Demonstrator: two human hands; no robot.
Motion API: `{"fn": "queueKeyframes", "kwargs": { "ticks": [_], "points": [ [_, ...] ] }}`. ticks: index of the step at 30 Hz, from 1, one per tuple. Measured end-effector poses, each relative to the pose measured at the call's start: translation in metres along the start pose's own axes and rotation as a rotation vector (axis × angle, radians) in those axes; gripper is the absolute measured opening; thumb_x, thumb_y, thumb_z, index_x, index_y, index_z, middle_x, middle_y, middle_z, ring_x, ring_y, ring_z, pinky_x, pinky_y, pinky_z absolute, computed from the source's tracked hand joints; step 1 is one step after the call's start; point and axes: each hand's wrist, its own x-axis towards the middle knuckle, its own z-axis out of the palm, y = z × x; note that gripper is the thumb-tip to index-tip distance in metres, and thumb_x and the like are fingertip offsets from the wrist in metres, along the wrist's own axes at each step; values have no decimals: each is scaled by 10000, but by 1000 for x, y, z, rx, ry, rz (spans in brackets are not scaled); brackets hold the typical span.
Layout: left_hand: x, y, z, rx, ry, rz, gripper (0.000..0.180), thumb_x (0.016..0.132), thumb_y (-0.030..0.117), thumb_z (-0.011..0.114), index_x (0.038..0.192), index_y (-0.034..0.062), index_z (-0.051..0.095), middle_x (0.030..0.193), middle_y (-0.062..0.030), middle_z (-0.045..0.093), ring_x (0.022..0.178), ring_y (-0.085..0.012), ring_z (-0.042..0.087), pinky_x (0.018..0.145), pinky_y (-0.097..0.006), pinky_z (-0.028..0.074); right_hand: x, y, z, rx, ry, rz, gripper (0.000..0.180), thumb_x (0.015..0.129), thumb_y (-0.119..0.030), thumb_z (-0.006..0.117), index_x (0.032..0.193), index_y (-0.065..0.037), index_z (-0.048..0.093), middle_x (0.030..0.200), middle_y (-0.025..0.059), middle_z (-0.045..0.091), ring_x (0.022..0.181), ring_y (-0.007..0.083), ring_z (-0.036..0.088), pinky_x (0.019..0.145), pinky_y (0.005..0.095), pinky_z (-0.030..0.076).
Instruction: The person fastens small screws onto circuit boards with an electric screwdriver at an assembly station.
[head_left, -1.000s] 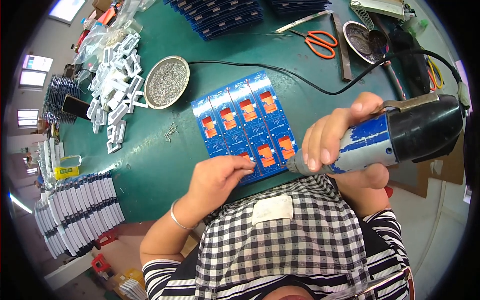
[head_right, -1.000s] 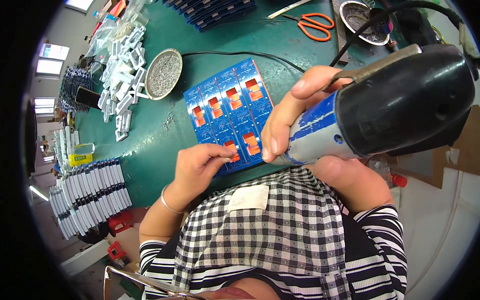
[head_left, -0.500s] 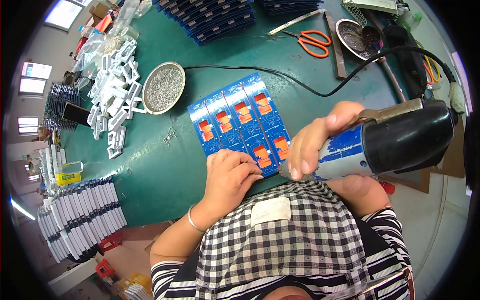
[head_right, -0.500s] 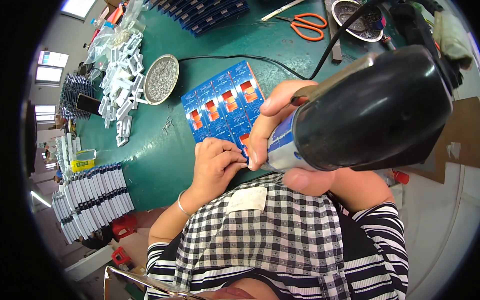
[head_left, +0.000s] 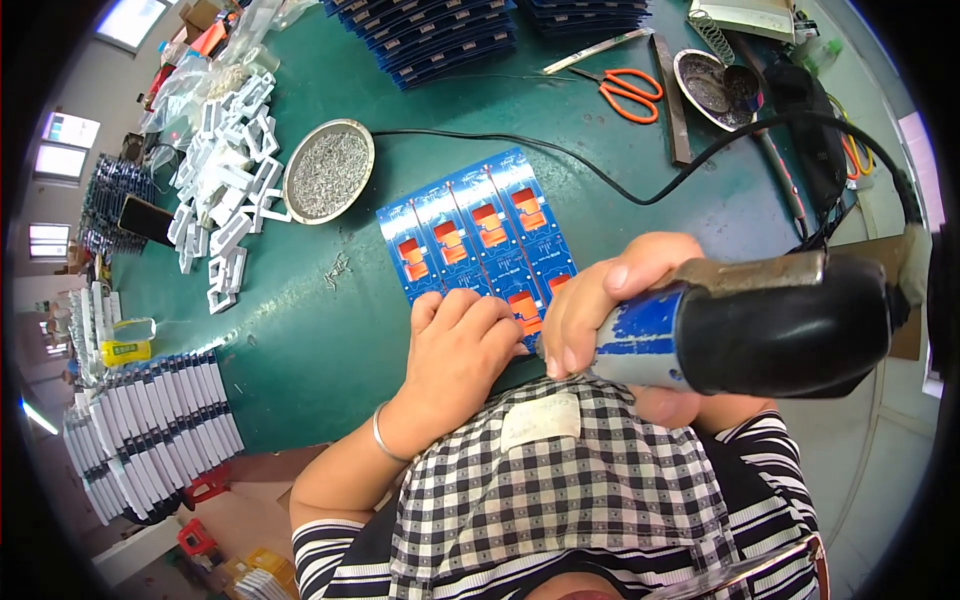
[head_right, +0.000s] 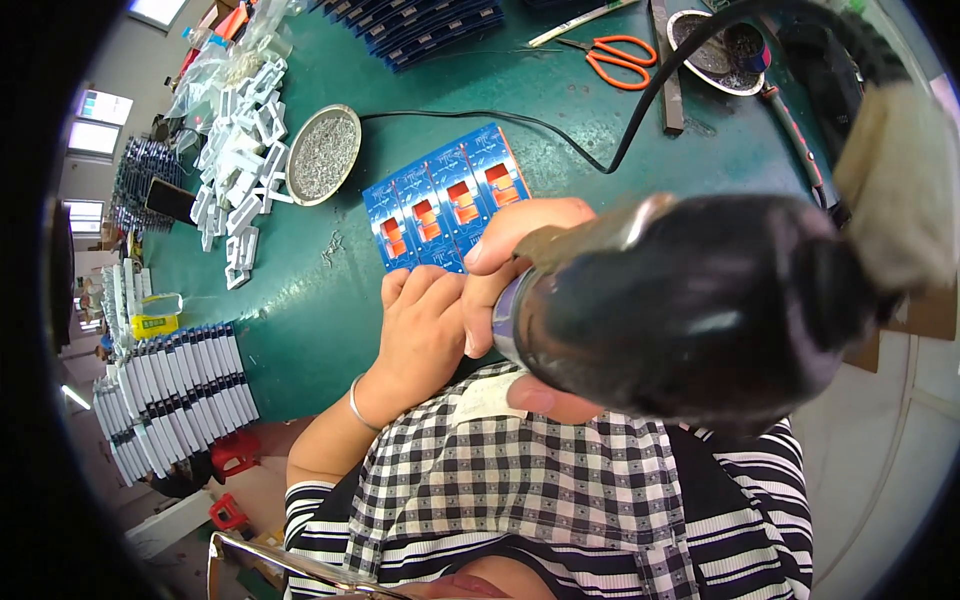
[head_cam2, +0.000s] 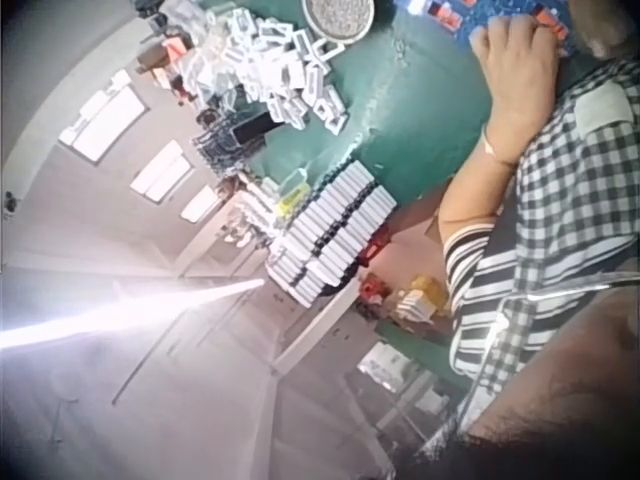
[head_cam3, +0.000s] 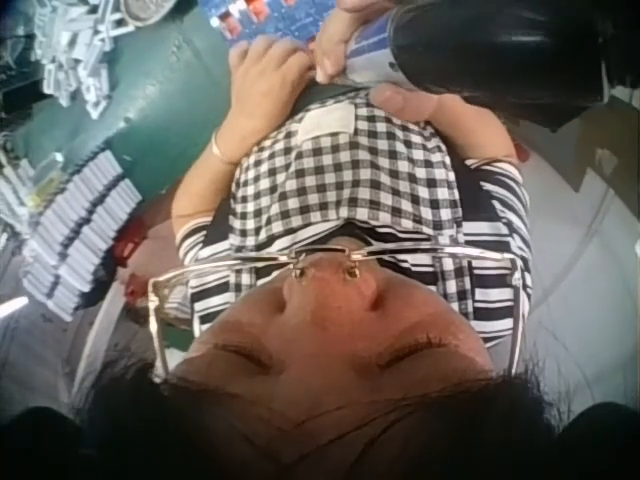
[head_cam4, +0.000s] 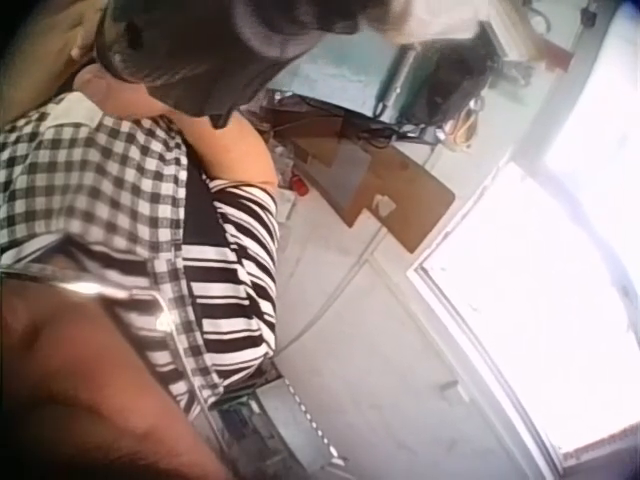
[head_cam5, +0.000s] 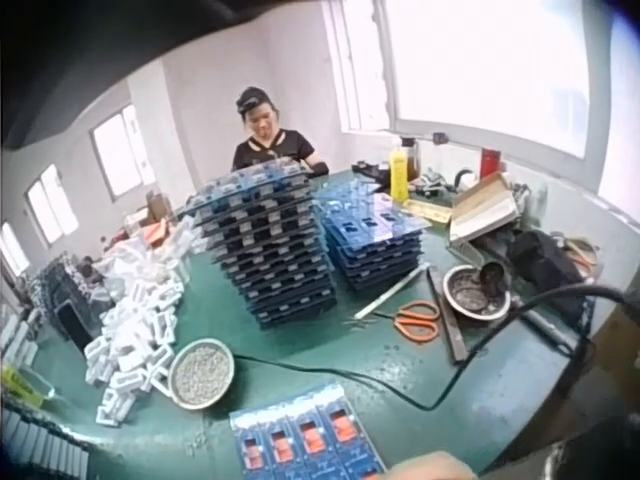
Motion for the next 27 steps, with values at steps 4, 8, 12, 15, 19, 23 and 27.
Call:
{"fn": "queueKeyframes", "kwargs": {
  "ticks": [4, 8, 12, 15, 19, 23, 27],
  "points": [
    [-8, -6, 10, -111, 82, -27, 166, 672, 204, 700, 795, 163, 597, 889, 46, 574, 865, -158, 508, 812, -365, 310, -1, 6, 0, -79, -38, 38, 669, 742, -337, 774, 1205, -87, 361, 816, 127, 581, 732, 254, 598, 664, 382, 505],
    [-10, -6, 13, -144, 123, -49, 169, 669, 191, 703, 796, 159, 596, 888, 47, 581, 853, -160, 514, 804, -368, 307, 2, 11, 0, -122, -89, 128, 694, 731, -262, 798, 1226, -81, 348, 830, 138, 576, 763, 259, 595, 692, 372, 502],
    [-10, -6, 15, -168, 158, -31, 149, 680, 193, 693, 786, 151, 597, 891, 46, 583, 859, -155, 518, 798, -365, 306, 6, 22, 20, 152, 4, -50, 649, 746, -192, 771, 1220, -63, 348, 855, 148, 571, 768, 255, 593, 693, 366, 500],
    [-10, -7, 11, -188, 155, -32, 129, 697, 192, 678, 789, 149, 599, 887, 45, 581, 864, -149, 521, 800, -365, 308, 6, 21, 23, 98, 39, 16, 622, 745, -150, 757, 1209, -60, 354, 874, 146, 567, 780, 244, 591, 701, 360, 493],
    [-8, -27, 1, -332, 22, -6, 111, 710, 174, 680, 800, 140, 626, 891, 28, 595, 893, -160, 542, 810, -371, 334, 8, 22, 18, -64, -105, 58, 606, 719, -82, 756, 1185, -63, 369, 905, 127, 554, 812, 213, 582, 738, 352, 470],
    [17, -82, -39, -213, 250, 42, 127, 699, 109, 689, 811, 110, 630, 868, -10, 621, 879, -198, 573, 792, -372, 389, 10, 24, 19, -108, -175, 80, 590, 713, -46, 750, 1170, -68, 377, 917, 115, 549, 843, 197, 572, 763, 359, 456],
    [24, -161, -46, -145, 320, -435, 111, 785, 109, 642, 851, 19, 648, 822, -109, 621, 767, -263, 604, 690, -349, 469, 7, 34, 12, -265, -194, 61, 574, 734, -89, 753, 1169, -74, 379, 892, 127, 575, 799, 204, 589, 715, 332, 476]
  ]
}}
